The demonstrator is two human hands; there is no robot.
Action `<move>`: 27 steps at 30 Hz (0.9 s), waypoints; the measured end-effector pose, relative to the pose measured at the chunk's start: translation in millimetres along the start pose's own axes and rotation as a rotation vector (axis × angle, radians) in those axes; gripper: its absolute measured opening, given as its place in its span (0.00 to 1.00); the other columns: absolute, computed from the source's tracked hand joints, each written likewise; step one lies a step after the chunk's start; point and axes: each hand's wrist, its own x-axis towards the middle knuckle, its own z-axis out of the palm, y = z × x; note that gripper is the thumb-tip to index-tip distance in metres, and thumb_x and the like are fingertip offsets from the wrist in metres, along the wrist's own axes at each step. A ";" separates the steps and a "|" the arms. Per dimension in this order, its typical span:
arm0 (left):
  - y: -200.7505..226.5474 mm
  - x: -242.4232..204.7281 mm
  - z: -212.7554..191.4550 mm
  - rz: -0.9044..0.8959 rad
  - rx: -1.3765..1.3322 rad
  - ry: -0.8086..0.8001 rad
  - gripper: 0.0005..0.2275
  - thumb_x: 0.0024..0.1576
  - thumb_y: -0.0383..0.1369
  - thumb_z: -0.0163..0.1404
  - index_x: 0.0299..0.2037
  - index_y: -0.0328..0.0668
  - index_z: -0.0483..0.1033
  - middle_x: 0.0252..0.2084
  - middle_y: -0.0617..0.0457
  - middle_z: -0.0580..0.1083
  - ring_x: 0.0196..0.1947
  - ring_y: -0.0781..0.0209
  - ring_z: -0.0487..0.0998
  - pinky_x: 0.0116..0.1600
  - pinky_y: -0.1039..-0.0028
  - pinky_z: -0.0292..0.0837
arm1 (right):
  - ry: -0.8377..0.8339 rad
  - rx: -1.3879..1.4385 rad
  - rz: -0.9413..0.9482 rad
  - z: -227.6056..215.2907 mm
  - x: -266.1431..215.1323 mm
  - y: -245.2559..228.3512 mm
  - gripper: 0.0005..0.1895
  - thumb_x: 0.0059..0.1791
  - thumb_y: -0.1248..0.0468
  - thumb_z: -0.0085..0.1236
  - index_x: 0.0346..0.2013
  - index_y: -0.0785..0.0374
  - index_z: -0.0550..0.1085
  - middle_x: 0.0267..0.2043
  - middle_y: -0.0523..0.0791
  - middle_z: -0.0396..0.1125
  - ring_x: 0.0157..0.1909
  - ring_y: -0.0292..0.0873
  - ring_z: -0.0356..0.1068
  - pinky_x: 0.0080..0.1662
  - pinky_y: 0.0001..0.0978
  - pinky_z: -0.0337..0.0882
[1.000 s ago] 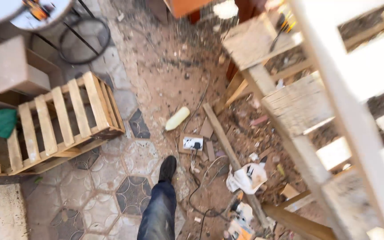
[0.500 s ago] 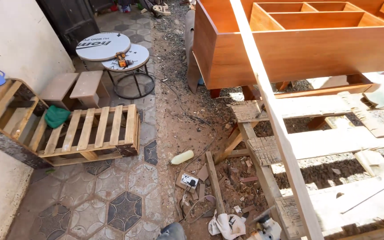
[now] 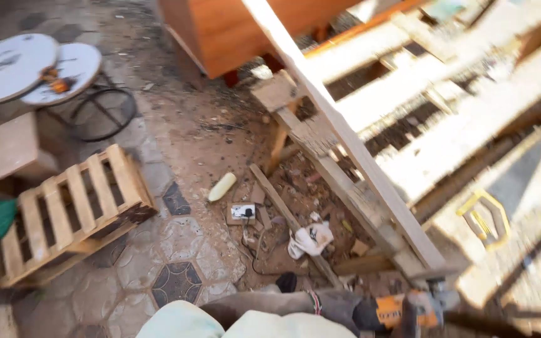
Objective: Cutting a wooden plank using an electric angle grinder in a workshop environment.
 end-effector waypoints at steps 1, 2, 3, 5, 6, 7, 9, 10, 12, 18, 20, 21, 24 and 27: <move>12.4 -0.1 13.8 0.045 0.007 -0.113 0.39 0.42 0.50 0.65 0.69 0.51 0.81 0.60 0.45 0.87 0.56 0.49 0.86 0.62 0.59 0.80 | 0.106 0.029 -0.026 35.0 -7.7 -13.3 0.26 0.59 0.34 0.70 0.62 0.40 0.72 0.51 0.39 0.74 0.52 0.41 0.77 0.56 0.50 0.80; 20.7 2.0 7.2 0.073 0.010 -0.224 0.39 0.42 0.50 0.65 0.69 0.51 0.81 0.60 0.45 0.87 0.56 0.49 0.86 0.62 0.59 0.80 | 0.213 0.062 -0.049 41.8 -19.2 -24.7 0.26 0.59 0.34 0.70 0.62 0.40 0.72 0.51 0.39 0.74 0.52 0.41 0.77 0.56 0.50 0.80; 26.2 2.3 2.0 0.058 0.060 -0.211 0.36 0.42 0.50 0.64 0.66 0.51 0.82 0.57 0.46 0.87 0.53 0.49 0.87 0.57 0.58 0.81 | 0.227 0.091 -0.042 52.7 -30.6 -32.1 0.24 0.58 0.36 0.71 0.59 0.41 0.75 0.49 0.39 0.76 0.50 0.41 0.79 0.54 0.47 0.81; 25.2 12.1 3.4 0.068 0.118 -0.284 0.34 0.43 0.51 0.64 0.64 0.52 0.83 0.54 0.47 0.88 0.50 0.49 0.88 0.53 0.57 0.83 | 0.322 0.154 -0.052 34.6 -26.2 -23.7 0.22 0.57 0.39 0.72 0.57 0.43 0.77 0.47 0.39 0.78 0.48 0.40 0.80 0.52 0.43 0.83; 19.1 17.8 10.0 0.054 0.191 -0.269 0.38 0.40 0.56 0.66 0.64 0.51 0.81 0.53 0.48 0.88 0.55 0.47 0.89 0.54 0.56 0.85 | 0.186 0.203 -0.045 0.6 -15.5 -5.7 0.33 0.60 0.36 0.69 0.68 0.54 0.74 0.59 0.54 0.74 0.57 0.60 0.77 0.56 0.65 0.83; 11.6 29.0 6.8 0.044 0.271 -0.225 0.42 0.38 0.61 0.69 0.63 0.51 0.78 0.52 0.49 0.88 0.59 0.46 0.90 0.55 0.54 0.88 | 0.021 0.245 -0.044 -26.2 6.9 10.8 0.44 0.63 0.34 0.67 0.80 0.65 0.71 0.70 0.68 0.71 0.66 0.79 0.75 0.59 0.86 0.83; 5.8 34.5 14.8 0.044 0.302 -0.315 0.48 0.37 0.62 0.67 0.73 0.60 0.73 0.56 0.51 0.87 0.62 0.48 0.89 0.58 0.55 0.88 | 0.112 0.248 -0.057 17.3 -43.9 -17.6 0.48 0.62 0.30 0.63 0.80 0.66 0.70 0.68 0.66 0.71 0.67 0.76 0.74 0.62 0.86 0.80; 2.8 40.4 15.0 0.024 0.319 -0.345 0.54 0.37 0.64 0.65 0.82 0.68 0.68 0.59 0.53 0.86 0.65 0.51 0.88 0.61 0.56 0.87 | 0.148 0.224 -0.047 42.5 -60.6 -34.7 0.52 0.61 0.25 0.60 0.80 0.67 0.68 0.66 0.64 0.71 0.68 0.73 0.74 0.64 0.87 0.78; 47.9 22.0 -15.3 0.048 0.321 -0.427 0.50 0.41 0.62 0.65 0.78 0.58 0.70 0.59 0.47 0.86 0.65 0.45 0.87 0.63 0.54 0.86 | 0.233 0.246 -0.083 35.3 -67.1 -28.5 0.52 0.61 0.25 0.60 0.81 0.66 0.68 0.67 0.63 0.71 0.68 0.73 0.74 0.66 0.87 0.78; 75.3 14.4 -31.5 0.175 0.252 -0.616 0.44 0.52 0.66 0.62 0.70 0.40 0.70 0.60 0.33 0.86 0.67 0.32 0.86 0.69 0.45 0.83 | 0.472 0.280 -0.138 32.1 -93.3 -11.3 0.31 0.64 0.44 0.67 0.74 0.61 0.74 0.60 0.60 0.77 0.62 0.67 0.80 0.62 0.80 0.82; 95.2 26.7 -55.3 0.209 0.223 -0.697 0.45 0.54 0.69 0.60 0.67 0.36 0.70 0.59 0.30 0.85 0.67 0.27 0.85 0.68 0.41 0.82 | 0.546 0.262 -0.142 27.3 -96.6 -3.7 0.23 0.65 0.58 0.70 0.71 0.60 0.74 0.58 0.61 0.79 0.59 0.69 0.82 0.61 0.80 0.83; 105.3 40.8 -69.3 0.292 0.333 -0.735 0.42 0.60 0.71 0.51 0.67 0.39 0.75 0.59 0.33 0.85 0.66 0.31 0.86 0.70 0.44 0.82 | 0.572 0.271 -0.146 26.5 -98.0 -3.4 0.23 0.63 0.59 0.73 0.69 0.58 0.74 0.53 0.58 0.80 0.54 0.64 0.84 0.57 0.73 0.87; 83.1 110.7 -115.5 0.484 0.531 -0.441 0.35 0.70 0.67 0.44 0.68 0.44 0.78 0.64 0.36 0.81 0.72 0.33 0.81 0.78 0.41 0.72 | 0.604 0.298 -0.142 4.3 -102.2 -0.7 0.24 0.61 0.61 0.74 0.67 0.56 0.71 0.47 0.54 0.81 0.48 0.57 0.87 0.53 0.65 0.91; 47.5 182.7 -198.4 0.508 0.899 0.049 0.38 0.67 0.69 0.52 0.75 0.47 0.71 0.73 0.33 0.73 0.80 0.29 0.70 0.85 0.34 0.54 | 0.600 0.326 -0.139 -18.1 -100.9 -16.1 0.23 0.59 0.62 0.73 0.65 0.56 0.71 0.45 0.52 0.81 0.45 0.55 0.87 0.51 0.62 0.92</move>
